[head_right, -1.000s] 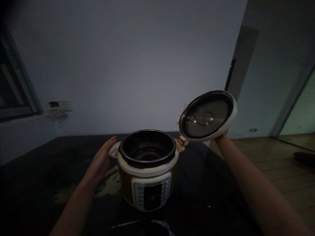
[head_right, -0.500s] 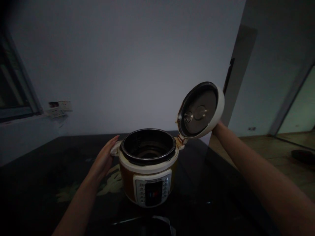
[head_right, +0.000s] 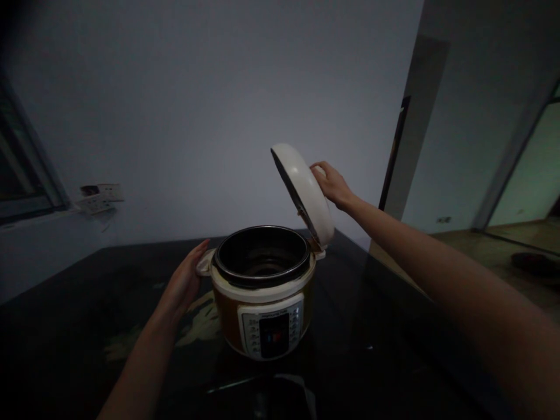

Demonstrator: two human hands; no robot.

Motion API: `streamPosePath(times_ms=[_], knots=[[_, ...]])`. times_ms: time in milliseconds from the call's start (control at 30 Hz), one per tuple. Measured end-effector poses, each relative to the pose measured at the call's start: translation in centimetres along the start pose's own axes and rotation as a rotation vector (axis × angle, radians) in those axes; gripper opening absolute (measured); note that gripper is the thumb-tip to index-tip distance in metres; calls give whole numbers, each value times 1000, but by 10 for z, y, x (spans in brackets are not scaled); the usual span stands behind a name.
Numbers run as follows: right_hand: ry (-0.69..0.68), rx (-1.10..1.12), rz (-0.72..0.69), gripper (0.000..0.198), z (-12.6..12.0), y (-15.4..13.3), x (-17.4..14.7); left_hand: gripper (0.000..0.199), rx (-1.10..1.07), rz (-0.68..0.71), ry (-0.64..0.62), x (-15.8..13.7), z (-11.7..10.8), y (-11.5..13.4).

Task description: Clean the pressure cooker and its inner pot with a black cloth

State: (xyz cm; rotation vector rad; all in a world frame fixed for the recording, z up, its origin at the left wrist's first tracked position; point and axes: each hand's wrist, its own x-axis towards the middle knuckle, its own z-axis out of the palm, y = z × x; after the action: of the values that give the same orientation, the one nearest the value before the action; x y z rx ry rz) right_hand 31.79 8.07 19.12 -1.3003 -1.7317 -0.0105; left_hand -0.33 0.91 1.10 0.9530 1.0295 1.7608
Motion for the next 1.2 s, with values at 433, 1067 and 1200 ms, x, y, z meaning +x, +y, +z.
streamPosePath(times_ms=[433,1067,1200], knots=[[-315,-369,-385,36,62,-49,-24,44,-41,-50,35,2,1,-1],[-426,-529,-501,38,88,-63,-54,40,-68,-1,-11,7,-4,-8],[-438,-534,-511,39,88,-64,-54,41,-77,-14,-26,6,-4,-7]])
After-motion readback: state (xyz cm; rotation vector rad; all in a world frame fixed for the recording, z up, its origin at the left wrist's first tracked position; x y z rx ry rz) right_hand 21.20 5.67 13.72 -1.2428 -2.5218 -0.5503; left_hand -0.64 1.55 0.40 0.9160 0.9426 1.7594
